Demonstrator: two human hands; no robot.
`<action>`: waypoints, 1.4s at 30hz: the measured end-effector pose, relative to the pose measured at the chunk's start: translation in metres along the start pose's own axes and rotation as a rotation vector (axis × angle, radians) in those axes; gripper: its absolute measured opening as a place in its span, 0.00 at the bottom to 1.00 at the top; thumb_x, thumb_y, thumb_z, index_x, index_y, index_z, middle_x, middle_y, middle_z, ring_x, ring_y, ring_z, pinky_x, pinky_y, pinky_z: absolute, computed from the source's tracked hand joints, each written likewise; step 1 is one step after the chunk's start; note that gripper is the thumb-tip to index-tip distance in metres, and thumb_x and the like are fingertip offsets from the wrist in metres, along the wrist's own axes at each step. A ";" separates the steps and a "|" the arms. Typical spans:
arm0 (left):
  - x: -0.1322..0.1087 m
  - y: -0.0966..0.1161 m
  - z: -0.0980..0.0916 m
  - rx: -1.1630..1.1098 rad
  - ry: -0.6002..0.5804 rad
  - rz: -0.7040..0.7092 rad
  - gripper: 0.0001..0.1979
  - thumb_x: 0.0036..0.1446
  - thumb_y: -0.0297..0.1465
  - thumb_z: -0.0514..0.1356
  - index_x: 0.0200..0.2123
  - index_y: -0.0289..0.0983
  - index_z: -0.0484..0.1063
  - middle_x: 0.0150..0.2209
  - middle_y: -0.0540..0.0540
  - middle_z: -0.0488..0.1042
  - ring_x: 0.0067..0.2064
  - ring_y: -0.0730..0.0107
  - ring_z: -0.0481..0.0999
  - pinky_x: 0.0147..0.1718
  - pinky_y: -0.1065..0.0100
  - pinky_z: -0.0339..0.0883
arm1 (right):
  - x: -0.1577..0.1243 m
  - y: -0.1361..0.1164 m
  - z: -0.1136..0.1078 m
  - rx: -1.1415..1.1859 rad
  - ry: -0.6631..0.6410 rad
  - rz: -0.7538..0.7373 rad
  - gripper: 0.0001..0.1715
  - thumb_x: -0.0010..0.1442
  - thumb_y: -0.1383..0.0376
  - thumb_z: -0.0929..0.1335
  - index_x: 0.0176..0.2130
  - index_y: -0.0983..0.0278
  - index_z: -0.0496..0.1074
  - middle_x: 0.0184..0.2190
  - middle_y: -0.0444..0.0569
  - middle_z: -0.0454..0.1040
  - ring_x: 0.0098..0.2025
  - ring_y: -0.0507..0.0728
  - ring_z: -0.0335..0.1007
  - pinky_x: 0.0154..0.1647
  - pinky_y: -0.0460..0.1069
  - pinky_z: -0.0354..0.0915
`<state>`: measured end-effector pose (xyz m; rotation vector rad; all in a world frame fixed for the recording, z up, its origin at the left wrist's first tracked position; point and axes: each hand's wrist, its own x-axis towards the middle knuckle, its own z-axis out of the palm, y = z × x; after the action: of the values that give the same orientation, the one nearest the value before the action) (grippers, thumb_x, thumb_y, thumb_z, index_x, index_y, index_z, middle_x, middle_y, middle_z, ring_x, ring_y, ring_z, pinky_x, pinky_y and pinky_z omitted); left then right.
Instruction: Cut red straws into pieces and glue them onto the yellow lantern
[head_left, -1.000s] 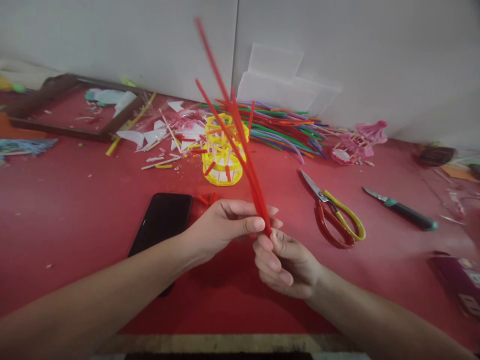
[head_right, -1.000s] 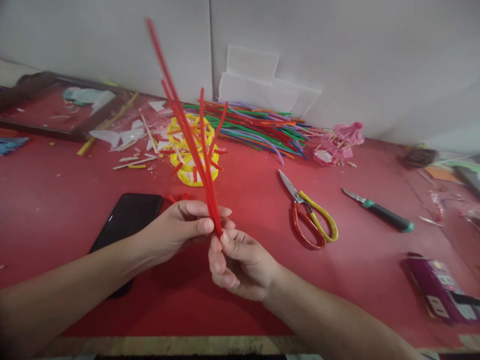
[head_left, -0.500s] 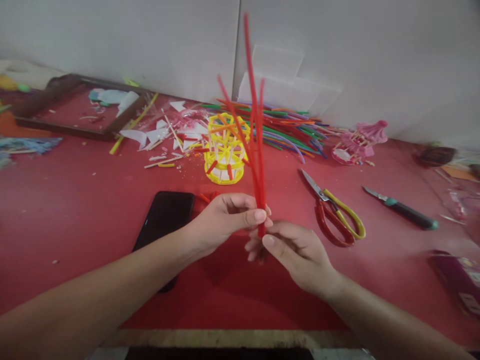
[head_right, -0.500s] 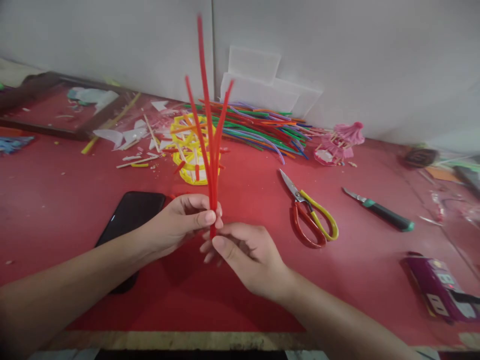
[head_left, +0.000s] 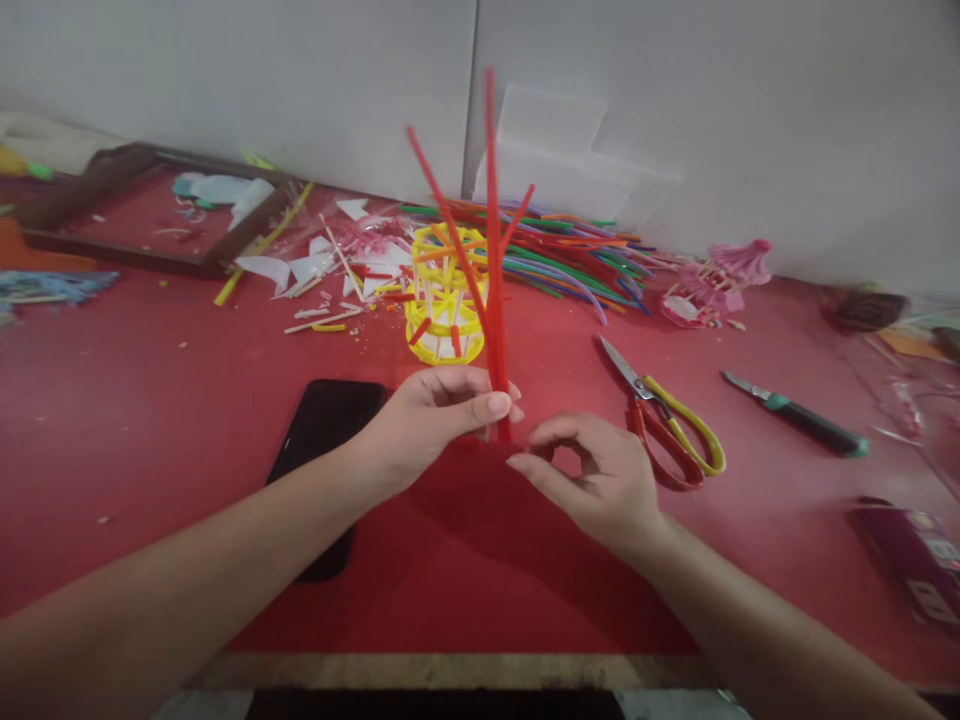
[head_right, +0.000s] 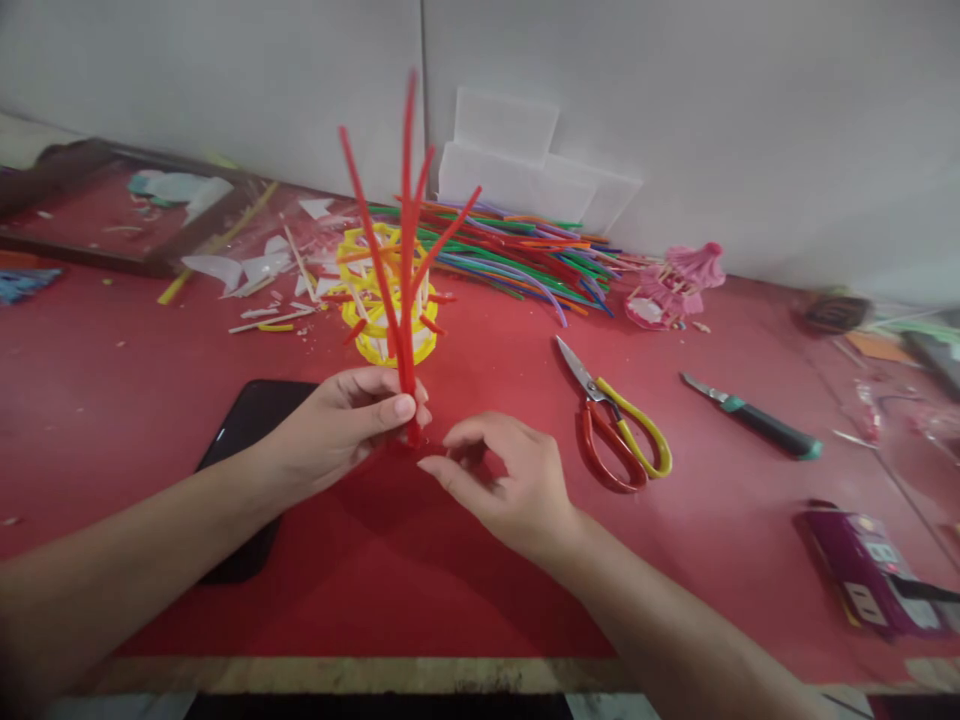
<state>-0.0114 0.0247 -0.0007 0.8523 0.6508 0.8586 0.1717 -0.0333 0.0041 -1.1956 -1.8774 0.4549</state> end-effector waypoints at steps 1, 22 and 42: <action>0.000 0.001 -0.001 0.014 0.012 0.014 0.08 0.46 0.34 0.73 0.27 0.38 0.79 0.28 0.53 0.81 0.28 0.80 0.75 0.31 0.77 0.68 | 0.001 0.005 0.002 -0.003 -0.039 -0.026 0.06 0.59 0.63 0.73 0.34 0.62 0.72 0.27 0.43 0.78 0.28 0.51 0.74 0.31 0.45 0.70; 0.000 0.008 -0.003 -0.225 -0.057 -0.052 0.11 0.43 0.34 0.75 0.28 0.36 0.79 0.23 0.53 0.76 0.25 0.80 0.74 0.25 0.80 0.73 | 0.021 0.007 0.045 -0.585 -0.485 -0.400 0.17 0.63 0.75 0.60 0.37 0.66 0.76 0.35 0.56 0.75 0.37 0.60 0.70 0.32 0.51 0.69; -0.002 0.011 0.001 -0.320 -0.042 -0.114 0.11 0.42 0.33 0.75 0.29 0.36 0.79 0.23 0.53 0.76 0.25 0.79 0.75 0.25 0.79 0.76 | 0.023 0.017 0.037 0.016 -0.331 0.085 0.07 0.60 0.73 0.64 0.35 0.64 0.70 0.32 0.48 0.74 0.32 0.53 0.69 0.35 0.47 0.65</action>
<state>-0.0161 0.0274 0.0094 0.5383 0.5031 0.8124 0.1472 -0.0004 -0.0178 -1.2519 -2.0997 0.7512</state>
